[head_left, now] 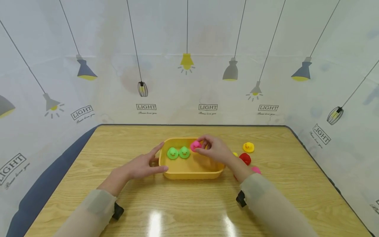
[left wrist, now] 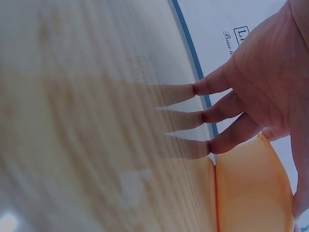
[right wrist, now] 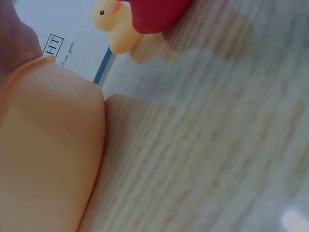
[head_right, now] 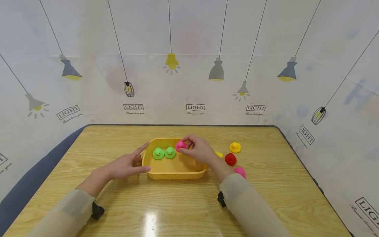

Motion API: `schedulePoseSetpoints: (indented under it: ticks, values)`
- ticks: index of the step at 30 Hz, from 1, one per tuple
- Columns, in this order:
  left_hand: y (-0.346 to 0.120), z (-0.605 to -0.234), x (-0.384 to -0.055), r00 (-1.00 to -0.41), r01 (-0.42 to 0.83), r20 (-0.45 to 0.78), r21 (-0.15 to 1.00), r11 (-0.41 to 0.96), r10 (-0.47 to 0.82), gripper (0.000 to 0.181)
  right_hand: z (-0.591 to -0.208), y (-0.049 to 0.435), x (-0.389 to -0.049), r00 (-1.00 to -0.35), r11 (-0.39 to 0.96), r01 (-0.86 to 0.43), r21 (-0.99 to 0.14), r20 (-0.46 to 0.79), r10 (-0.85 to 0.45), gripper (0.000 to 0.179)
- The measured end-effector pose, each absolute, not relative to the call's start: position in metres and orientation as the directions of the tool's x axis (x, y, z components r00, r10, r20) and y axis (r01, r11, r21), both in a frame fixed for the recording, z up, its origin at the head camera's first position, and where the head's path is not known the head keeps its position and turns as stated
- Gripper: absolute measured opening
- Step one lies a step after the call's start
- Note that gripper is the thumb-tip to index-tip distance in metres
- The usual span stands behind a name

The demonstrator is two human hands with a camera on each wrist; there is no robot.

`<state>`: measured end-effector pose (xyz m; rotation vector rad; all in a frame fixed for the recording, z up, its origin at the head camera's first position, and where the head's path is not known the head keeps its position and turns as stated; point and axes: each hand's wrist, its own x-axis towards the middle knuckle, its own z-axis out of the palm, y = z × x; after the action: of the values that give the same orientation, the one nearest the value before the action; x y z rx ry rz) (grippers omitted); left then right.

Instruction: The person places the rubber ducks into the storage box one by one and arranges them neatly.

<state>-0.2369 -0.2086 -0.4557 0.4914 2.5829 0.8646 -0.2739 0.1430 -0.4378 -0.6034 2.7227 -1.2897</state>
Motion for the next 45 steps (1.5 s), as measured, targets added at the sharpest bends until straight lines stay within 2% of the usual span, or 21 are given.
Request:
schedulePoseSetpoints:
  ticks: [7, 26, 45]
  values:
    - [-0.207, -0.457, -0.237, -0.869, 0.205, -0.232, 0.635, 0.745, 0.437, 0.108, -0.444, 0.14, -0.274, -0.939, 0.64, -0.26, -0.723, 0.035, -0.342, 0.035]
    - [-0.208, -0.457, -0.236, -0.869, 0.233, -0.199, 0.643, 0.729, 0.453, 0.109, -0.448, 0.128, -0.279, -0.933, 0.854, -0.278, -0.44, -0.086, -0.348, 0.036]
    - [-0.207, -0.456, -0.234, -0.87, 0.213, -0.217, 0.645, 0.734, 0.442, 0.108, -0.443, 0.127, -0.274, -0.936, 0.858, -0.3, -0.417, -0.043, -0.349, 0.028]
